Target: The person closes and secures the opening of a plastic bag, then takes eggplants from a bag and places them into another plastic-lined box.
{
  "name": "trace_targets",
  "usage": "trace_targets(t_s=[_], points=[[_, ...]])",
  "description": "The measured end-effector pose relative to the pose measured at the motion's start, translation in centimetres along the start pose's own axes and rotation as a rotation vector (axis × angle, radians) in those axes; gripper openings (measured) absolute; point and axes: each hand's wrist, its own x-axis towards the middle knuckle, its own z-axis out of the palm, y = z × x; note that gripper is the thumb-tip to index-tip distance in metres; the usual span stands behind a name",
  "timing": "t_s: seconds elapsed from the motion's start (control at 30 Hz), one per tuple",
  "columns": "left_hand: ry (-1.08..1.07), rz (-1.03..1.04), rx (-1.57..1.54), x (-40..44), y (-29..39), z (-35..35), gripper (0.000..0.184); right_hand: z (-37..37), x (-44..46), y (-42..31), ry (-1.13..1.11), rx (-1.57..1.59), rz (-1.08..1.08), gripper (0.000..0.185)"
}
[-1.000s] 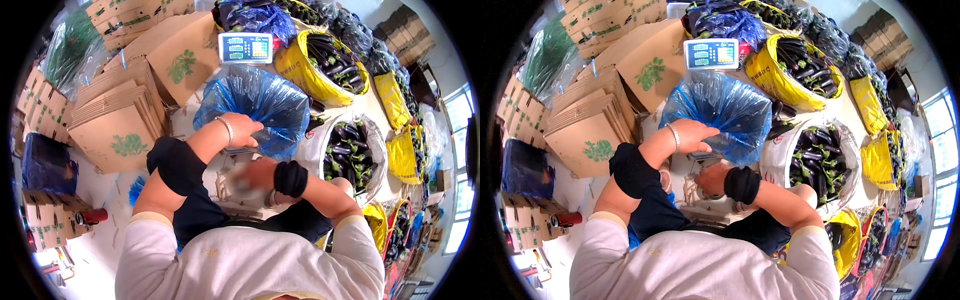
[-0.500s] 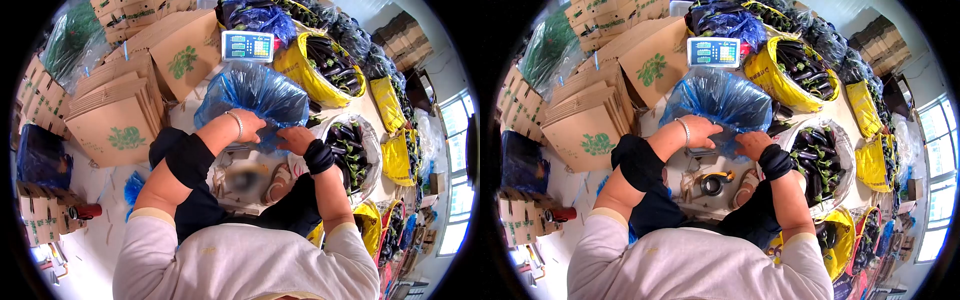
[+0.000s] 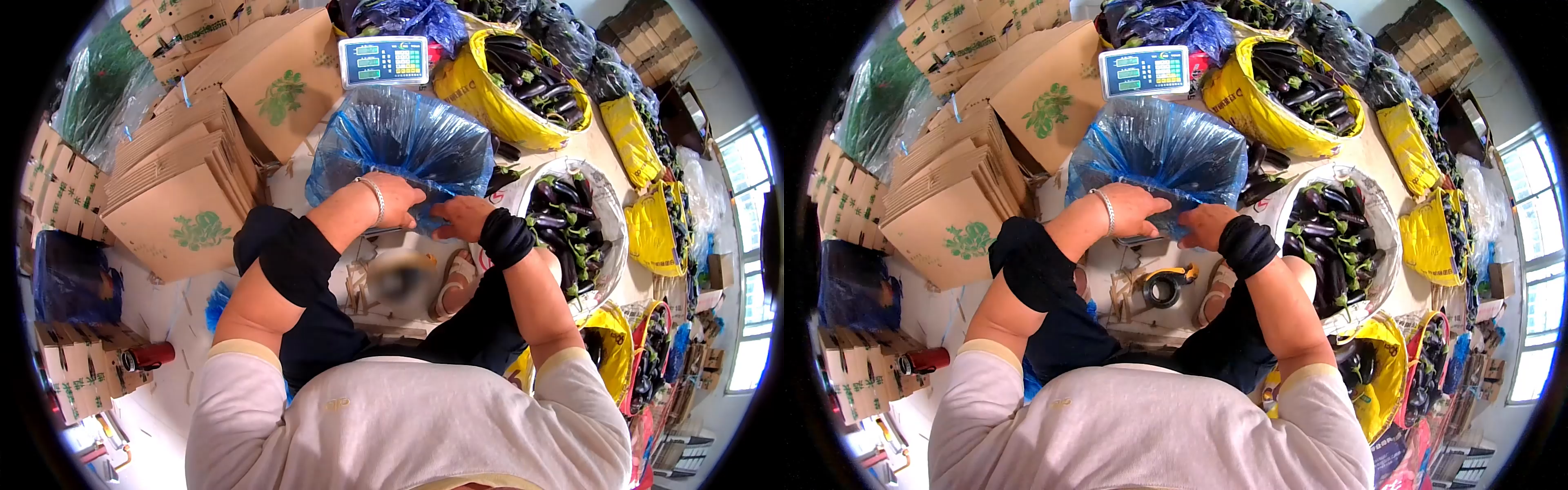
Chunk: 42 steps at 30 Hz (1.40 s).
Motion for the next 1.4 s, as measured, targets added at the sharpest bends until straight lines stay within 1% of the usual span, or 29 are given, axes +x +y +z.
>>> trace_targets(t_s=[0.1,0.3,0.5,0.6,0.7,0.8,0.83,0.87,0.9,0.93,0.97,1.07,1.1,1.2,1.3,1.4], points=[[0.006,0.017,0.005,0.2,0.2,0.2,0.052,0.4,0.2,-0.1,-0.007,0.013,-0.049,0.044],[-0.029,0.013,0.005,0.5,0.8,0.2,0.054,0.0,-0.1,-0.7,-0.059,0.021,-0.069,0.043],[-0.053,0.001,-0.01,0.8,0.7,0.6,0.057,-0.5,-0.1,-1.4,-0.149,0.012,-0.007,0.043],[0.029,0.012,0.0,0.7,0.9,0.5,0.057,0.0,-0.3,-1.2,-0.019,0.054,-0.064,0.042],[0.189,0.033,-0.012,0.7,0.7,0.5,0.046,-1.1,-0.4,-1.8,0.036,0.174,-0.13,0.043],[0.271,0.005,-0.003,0.7,0.6,0.0,0.028,-2.0,-0.2,-2.0,0.196,0.317,-0.253,0.044],[0.334,-0.003,-0.003,0.6,0.6,-0.1,0.025,-2.8,-0.6,-2.1,0.147,0.429,-0.244,0.041],[0.396,-0.012,-0.003,0.6,0.6,-0.2,0.023,-2.9,-0.5,-1.9,0.173,0.553,-0.254,0.039],[0.458,-0.02,-0.002,0.5,0.6,-0.3,0.021,-2.8,-0.5,-1.7,0.2,0.677,-0.264,0.037],[0.476,-0.014,-0.018,0.4,0.7,-0.5,0.021,-2.7,-0.5,-1.4,0.226,0.801,-0.273,0.035],[0.493,-0.008,-0.033,0.3,0.7,-0.7,0.022,-2.8,-0.5,-1.2,0.197,0.895,-0.282,0.032],[0.581,0.036,-0.077,0.3,0.6,-0.5,0.021,-3.1,-0.8,-1.2,0.136,1.126,-0.237,0.031],[0.616,0.054,-0.092,0.3,0.6,-0.3,0.021,-3.4,-1.0,-1.3,0.125,1.137,-0.229,0.031],[0.582,0.039,-0.101,0.1,0.7,-0.3,0.021,-3.7,-1.4,-1.4,0.103,1.167,-0.203,0.031],[0.474,0.0,-0.055,-0.3,0.9,-0.7,0.02,-3.4,-1.5,-1.3,0.098,1.17,-0.185,0.031],[0.484,0.035,-0.037,-0.3,0.9,-0.4,0.022,-3.3,-1.5,-1.2,0.074,1.136,-0.185,0.032]])
